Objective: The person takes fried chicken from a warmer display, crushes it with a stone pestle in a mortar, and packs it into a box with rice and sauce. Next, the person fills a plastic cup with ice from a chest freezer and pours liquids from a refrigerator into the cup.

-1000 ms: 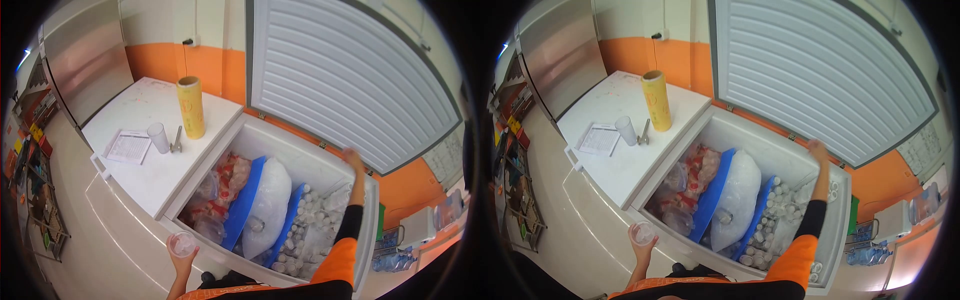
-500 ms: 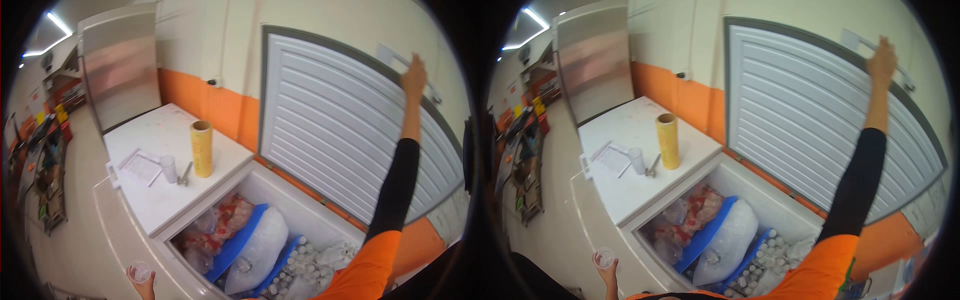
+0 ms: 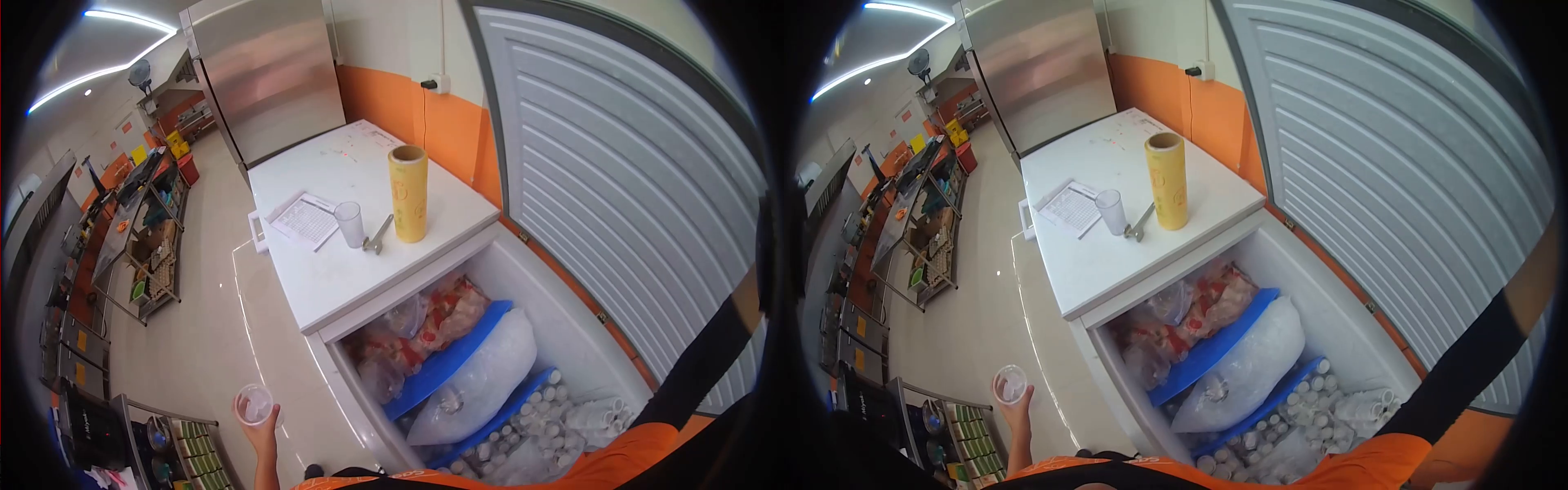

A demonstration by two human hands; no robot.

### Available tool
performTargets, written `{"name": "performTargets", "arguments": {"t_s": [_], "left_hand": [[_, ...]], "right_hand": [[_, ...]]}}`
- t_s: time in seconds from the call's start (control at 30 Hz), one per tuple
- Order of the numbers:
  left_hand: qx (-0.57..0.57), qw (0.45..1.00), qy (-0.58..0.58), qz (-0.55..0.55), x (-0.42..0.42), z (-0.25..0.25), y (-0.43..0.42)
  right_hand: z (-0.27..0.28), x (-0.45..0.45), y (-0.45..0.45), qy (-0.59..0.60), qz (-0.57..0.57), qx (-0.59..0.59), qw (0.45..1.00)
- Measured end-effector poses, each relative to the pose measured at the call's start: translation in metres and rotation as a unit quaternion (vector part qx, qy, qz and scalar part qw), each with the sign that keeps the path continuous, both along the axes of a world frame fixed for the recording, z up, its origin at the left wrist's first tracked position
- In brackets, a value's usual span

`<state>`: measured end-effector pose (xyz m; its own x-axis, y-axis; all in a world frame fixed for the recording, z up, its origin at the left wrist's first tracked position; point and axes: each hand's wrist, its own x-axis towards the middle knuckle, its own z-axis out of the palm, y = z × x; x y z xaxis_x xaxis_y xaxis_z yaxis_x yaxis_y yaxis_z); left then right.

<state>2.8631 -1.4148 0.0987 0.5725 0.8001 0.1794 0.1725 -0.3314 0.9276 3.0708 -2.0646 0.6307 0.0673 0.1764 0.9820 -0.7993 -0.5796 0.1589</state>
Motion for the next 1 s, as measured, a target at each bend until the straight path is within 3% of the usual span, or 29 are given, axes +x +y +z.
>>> {"name": "performTargets", "arguments": {"t_s": [0.1, 0.17, 0.3, 0.43, 0.47, 0.53, 0.6, 0.73, 0.87, 1.0], "left_hand": [[0.001, 0.999, -0.035, -0.008, 0.0, 0.011, 0.014], [0.008, 0.998, -0.054, -0.012, 0.002, 0.018, 0.027], [0.067, 0.993, -0.092, -0.019, -0.01, 0.003, 0.064], [0.032, 0.991, -0.13, -0.026, -0.012, -0.022, 0.112], [0.035, 0.99, -0.132, -0.029, -0.012, -0.029, 0.126], [0.029, 0.99, -0.13, -0.035, -0.007, -0.032, 0.154], [0.012, 0.992, -0.118, -0.045, 0.002, -0.026, 0.175], [0.031, 0.986, -0.152, -0.064, 0.035, -0.034, 0.219], [0.077, 0.975, -0.178, -0.112, 0.085, -0.038, 0.236], [0.072, 0.956, -0.184, -0.216, 0.11, -0.024, 0.209]], "right_hand": [[-0.047, -0.055, 0.07, -0.045, 0.024, -0.062, 0.997], [-0.085, -0.093, 0.118, -0.075, 0.064, -0.029, 0.995], [-0.177, -0.171, 0.172, -0.054, 0.099, 0.024, 0.993], [-0.27, -0.237, 0.258, 0.001, 0.163, -0.063, 0.985], [-0.295, -0.252, 0.275, 0.013, 0.183, -0.055, 0.981], [-0.334, -0.289, 0.318, 0.119, 0.204, 0.1, 0.967], [-0.371, -0.315, 0.342, 0.202, 0.19, 0.138, 0.951], [-0.432, -0.359, 0.377, 0.326, 0.238, 0.324, 0.855], [-0.506, -0.385, 0.393, 0.455, 0.237, 0.548, 0.661], [-0.646, -0.4, 0.41, 0.503, 0.2, 0.595, 0.593]]}}
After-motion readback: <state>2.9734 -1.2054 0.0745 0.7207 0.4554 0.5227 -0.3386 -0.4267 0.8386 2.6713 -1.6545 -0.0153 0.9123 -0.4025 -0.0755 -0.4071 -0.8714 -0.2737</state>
